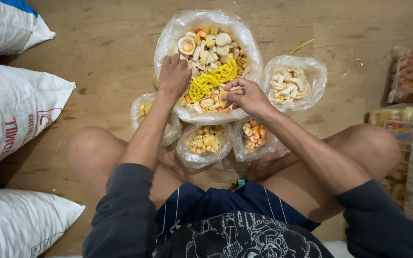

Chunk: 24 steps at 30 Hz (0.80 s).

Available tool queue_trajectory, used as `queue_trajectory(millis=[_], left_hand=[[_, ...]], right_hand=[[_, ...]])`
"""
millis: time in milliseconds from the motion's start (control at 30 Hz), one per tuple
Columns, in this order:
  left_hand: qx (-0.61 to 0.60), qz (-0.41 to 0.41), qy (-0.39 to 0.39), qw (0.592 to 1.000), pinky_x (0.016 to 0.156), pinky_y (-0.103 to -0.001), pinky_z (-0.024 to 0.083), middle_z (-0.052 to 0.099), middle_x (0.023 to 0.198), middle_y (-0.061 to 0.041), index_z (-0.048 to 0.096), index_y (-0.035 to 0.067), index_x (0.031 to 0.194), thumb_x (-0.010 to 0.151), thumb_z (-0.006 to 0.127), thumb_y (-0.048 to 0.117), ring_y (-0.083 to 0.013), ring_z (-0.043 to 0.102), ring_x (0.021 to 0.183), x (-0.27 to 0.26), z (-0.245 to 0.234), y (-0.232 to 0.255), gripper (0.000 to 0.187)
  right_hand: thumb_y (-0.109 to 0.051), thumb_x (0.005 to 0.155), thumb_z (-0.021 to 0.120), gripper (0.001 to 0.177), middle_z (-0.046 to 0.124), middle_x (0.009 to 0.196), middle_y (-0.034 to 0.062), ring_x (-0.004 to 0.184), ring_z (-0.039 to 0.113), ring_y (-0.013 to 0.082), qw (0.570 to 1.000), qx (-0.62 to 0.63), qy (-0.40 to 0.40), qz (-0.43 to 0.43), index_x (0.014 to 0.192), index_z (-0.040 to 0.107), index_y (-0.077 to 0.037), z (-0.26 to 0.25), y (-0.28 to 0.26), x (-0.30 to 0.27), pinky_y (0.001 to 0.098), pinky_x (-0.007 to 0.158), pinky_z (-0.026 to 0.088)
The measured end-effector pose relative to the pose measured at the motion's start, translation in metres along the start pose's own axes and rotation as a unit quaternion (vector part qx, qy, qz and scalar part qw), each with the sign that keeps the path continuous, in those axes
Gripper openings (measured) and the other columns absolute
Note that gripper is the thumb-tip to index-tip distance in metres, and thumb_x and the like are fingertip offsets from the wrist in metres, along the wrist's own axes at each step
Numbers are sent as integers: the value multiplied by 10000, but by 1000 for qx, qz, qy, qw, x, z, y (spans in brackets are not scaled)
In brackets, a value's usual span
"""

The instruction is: The person sits on the floor and sorts a mixed assortment of snacks from a large plastic bag into several smaller bags. They use their hands to pick out specific snack types and place them into the appropriate smaller bags.

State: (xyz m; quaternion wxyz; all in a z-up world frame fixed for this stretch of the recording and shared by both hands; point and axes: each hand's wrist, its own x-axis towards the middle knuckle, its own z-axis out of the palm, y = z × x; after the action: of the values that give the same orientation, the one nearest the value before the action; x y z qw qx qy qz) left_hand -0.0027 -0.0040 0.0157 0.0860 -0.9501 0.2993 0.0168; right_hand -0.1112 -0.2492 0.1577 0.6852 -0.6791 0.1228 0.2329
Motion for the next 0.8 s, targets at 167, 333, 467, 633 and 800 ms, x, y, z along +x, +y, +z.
queue_trajectory(millis=[167, 333, 467, 633, 800], left_hand=[[-109, -3, -15, 994, 818, -458, 460, 709, 944, -65, 809, 178, 875, 855, 774, 297, -312, 602, 981, -3, -29, -9, 126], [-283, -21, -96, 954, 821, -477, 540, 728, 885, -95, 837, 230, 872, 787, 868, 363, -375, 682, 950, -11, -74, -2, 161], [-455, -17, -103, 884, 839, -511, 542, 759, 880, -170, 837, 164, 902, 786, 850, 290, -443, 702, 931, -26, -125, 5, 171], [-531, -43, -91, 842, 807, -453, 536, 771, 858, -105, 836, 213, 896, 781, 856, 370, -345, 714, 844, -27, -125, 4, 195], [-569, -65, -124, 810, 685, -315, 543, 725, 714, -7, 837, 295, 883, 771, 851, 387, -148, 680, 661, -27, -122, 2, 146]], right_hand=[[-57, 826, 765, 316, 759, 894, 130, 724, 726, 143, 999, -40, -9, -16, 1126, 671, -24, 5, -7, -3, 225, 653, 590], [-31, 792, 801, 216, 744, 902, 118, 711, 704, 129, 995, -81, -1, -60, 1001, 750, -39, 11, 0, 7, 244, 636, 599], [-76, 805, 832, 258, 726, 977, 125, 807, 698, 145, 995, -64, 9, -79, 1049, 760, -35, 14, 3, 13, 279, 703, 618], [-69, 831, 848, 295, 721, 1026, 115, 915, 720, 161, 997, -4, 11, -78, 1100, 748, -3, 24, -1, 12, 327, 798, 654], [-38, 848, 844, 285, 696, 924, 109, 832, 748, 189, 996, 44, -10, -78, 1091, 703, 10, 25, 2, 14, 327, 768, 669]])
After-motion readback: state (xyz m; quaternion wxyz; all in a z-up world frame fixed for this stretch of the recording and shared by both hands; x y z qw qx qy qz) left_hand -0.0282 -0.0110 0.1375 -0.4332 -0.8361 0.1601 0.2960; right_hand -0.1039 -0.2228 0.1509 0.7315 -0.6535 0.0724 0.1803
